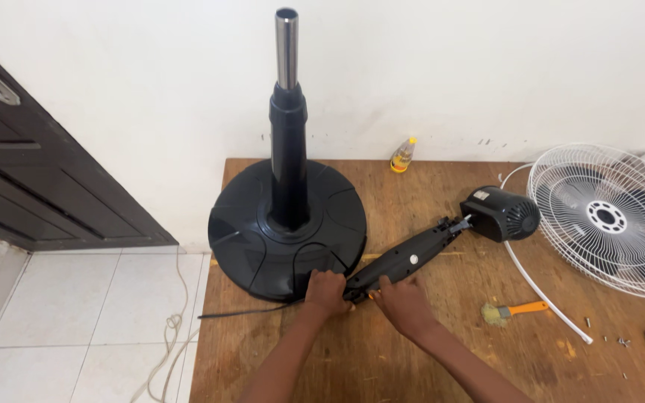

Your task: The person services a pedestal fan lying on a wooden table. They hold the fan's pole and motor housing while using a screwdriver to loosen and remove screws from the housing, handle small removed parts, and near the end use a brush to clean dust from the motor area.

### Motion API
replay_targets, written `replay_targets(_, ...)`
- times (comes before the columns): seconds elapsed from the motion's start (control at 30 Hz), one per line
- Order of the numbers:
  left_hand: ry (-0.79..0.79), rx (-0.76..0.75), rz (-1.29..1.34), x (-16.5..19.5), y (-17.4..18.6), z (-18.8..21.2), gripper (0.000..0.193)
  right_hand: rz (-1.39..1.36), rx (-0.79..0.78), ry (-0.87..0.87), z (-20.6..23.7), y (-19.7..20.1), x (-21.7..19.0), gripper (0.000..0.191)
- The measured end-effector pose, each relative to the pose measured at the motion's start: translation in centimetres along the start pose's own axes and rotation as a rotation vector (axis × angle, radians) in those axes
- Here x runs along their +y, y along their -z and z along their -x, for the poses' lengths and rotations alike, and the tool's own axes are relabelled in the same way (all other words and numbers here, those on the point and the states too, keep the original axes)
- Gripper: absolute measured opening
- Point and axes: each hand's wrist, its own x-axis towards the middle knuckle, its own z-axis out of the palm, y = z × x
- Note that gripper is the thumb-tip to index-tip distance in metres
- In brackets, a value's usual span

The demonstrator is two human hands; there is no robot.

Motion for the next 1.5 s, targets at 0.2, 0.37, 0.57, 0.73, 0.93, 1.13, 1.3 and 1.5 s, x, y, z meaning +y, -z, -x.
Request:
replay_targets(0.2, -0.006, -0.063, -0.002, -0.2, -0.2, 0.1, 0.052, -0.123, 0.075, 0.051, -0.5, 0.2, 1.4, 0.033)
replay_targets(0.37, -0.183, 0.174, -0.029, -0.7, -0.7, 1.8, 0.054, -0.013, 0.428, 0.352, 0.1, -0.9, 2.2, 0.027)
replay_targets(0.57, -0.139, 0.049, -0.101, 0.3, 0.2, 1.1, 0.051, 0.039, 0.074, 0.055, -0.3, -1.1, 0.7, 0.036)
replay_targets(0.73, -0.123, 0.090, -0.023, 0.2, -0.2, 0.9, 0.055, -0.093, 0.219, 0.155, 0.1, -1.3, 1.3, 0.037)
replay_targets(0.93, -0.052, -0.053, -0.022, 0.3, -0.4, 0.1, 0.051, 0.051, 0.437, 0.328, 1.6, -2.8, 1.2, 0.027)
replay_targets(1.13, -0.057, -0.076, -0.041, 0.3, -0.2, 0.3, 0.048, -0.103, 0.164, 0.049, 0.7, -3.8, 0.4, 0.026)
replay_targets(1.3, -0.067, -0.107, -0.072, 0.0, 0.2, 0.2, 0.046, -0.209, 0.083, 0.027, 1.0, -3.8, 1.0, 0.035)
replay_targets(1.5, -0.073, -0.146, -0.087, 0.0, 0.1, -0.3, 0.045, 0.092, 0.265, 0.257, 2.4, -5.3, 0.7, 0.045)
